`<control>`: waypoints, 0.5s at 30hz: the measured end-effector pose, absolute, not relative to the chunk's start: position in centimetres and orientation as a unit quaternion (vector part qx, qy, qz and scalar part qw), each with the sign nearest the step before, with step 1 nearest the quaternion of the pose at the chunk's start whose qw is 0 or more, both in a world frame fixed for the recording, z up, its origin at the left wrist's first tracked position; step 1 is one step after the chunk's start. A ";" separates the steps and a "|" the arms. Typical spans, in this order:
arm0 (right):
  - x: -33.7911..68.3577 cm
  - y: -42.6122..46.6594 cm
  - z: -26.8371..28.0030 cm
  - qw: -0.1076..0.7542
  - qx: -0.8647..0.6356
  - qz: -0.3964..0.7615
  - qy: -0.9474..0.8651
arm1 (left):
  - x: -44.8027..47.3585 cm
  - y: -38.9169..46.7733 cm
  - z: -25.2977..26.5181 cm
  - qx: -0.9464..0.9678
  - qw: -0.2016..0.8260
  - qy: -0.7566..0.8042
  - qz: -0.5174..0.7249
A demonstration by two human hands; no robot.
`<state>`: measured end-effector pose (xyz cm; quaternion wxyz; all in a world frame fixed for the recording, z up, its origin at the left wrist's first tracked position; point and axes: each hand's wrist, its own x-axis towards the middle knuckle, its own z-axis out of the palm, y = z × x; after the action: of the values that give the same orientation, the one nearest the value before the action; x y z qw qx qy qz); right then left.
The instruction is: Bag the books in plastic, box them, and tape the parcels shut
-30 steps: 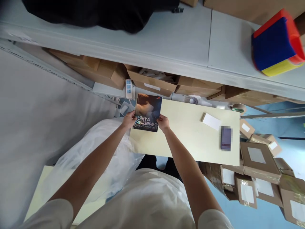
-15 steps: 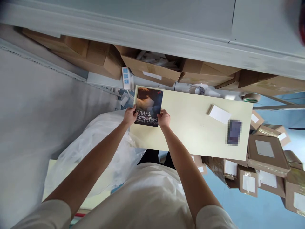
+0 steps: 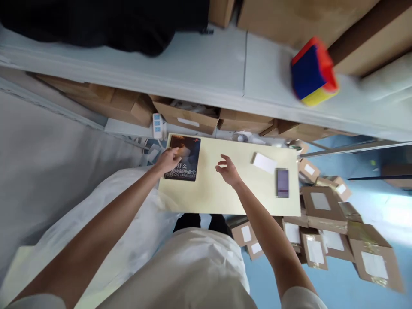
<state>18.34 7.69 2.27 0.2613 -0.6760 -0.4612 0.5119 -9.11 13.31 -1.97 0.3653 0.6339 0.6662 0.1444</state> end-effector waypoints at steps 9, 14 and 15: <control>37.1 14.7 23.6 0.457 -0.688 0.123 -0.550 | 5.3 18.6 16.6 0.703 0.490 0.389 0.338; 41.0 23.9 21.1 0.482 -0.635 0.295 -0.527 | 17.7 25.3 19.2 0.656 0.525 0.360 0.405; 41.1 25.5 19.7 0.498 -0.590 0.309 -0.555 | 19.9 26.7 18.7 0.654 0.522 0.351 0.420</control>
<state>41.09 25.46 19.74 0.4979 -0.5903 -0.5553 0.3086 19.86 26.66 18.65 0.5225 0.6539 0.3512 0.4196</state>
